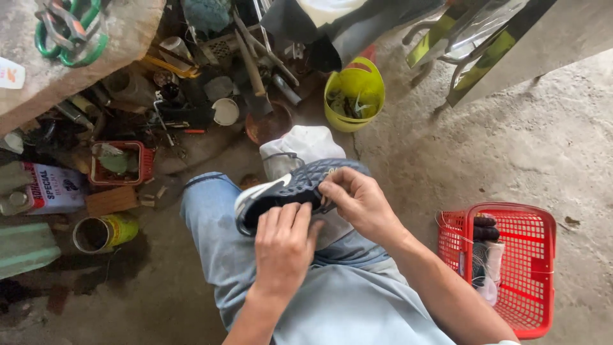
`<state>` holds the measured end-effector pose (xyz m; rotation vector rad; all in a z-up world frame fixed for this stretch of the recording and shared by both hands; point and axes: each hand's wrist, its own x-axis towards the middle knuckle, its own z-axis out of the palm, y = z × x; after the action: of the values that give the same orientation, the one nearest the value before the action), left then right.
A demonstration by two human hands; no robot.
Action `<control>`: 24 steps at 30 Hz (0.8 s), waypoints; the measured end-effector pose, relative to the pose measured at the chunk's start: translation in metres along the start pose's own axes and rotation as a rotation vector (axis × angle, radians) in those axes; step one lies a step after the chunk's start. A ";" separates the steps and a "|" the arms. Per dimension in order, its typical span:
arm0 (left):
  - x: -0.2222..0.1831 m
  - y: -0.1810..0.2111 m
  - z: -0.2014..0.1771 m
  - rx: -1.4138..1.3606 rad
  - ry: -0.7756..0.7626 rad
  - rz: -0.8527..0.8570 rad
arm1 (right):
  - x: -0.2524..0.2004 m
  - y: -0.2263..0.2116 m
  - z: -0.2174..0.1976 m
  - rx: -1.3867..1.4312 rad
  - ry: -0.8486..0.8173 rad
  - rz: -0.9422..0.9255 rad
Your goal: Repairing a sneaker by applying adhesive to the upper seams and then lacing it up at a workbench.
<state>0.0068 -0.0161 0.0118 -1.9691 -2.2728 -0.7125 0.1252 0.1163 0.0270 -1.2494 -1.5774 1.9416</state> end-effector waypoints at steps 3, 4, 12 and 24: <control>0.002 -0.014 0.010 -0.009 -0.048 0.063 | 0.006 0.021 -0.017 0.365 -0.161 0.191; 0.008 -0.016 0.003 -0.013 -0.048 0.064 | 0.004 0.014 -0.021 0.363 -0.158 0.191; 0.034 -0.023 -0.021 -0.045 -0.087 0.182 | -0.017 -0.010 -0.036 -0.837 -0.011 -0.810; 0.014 -0.027 -0.064 -0.249 -0.342 0.242 | -0.004 -0.003 -0.023 -0.309 -0.193 -0.508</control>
<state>-0.0377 -0.0293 0.0655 -2.6069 -2.1353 -0.7085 0.1447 0.1286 0.0312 -0.6691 -2.1051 1.5677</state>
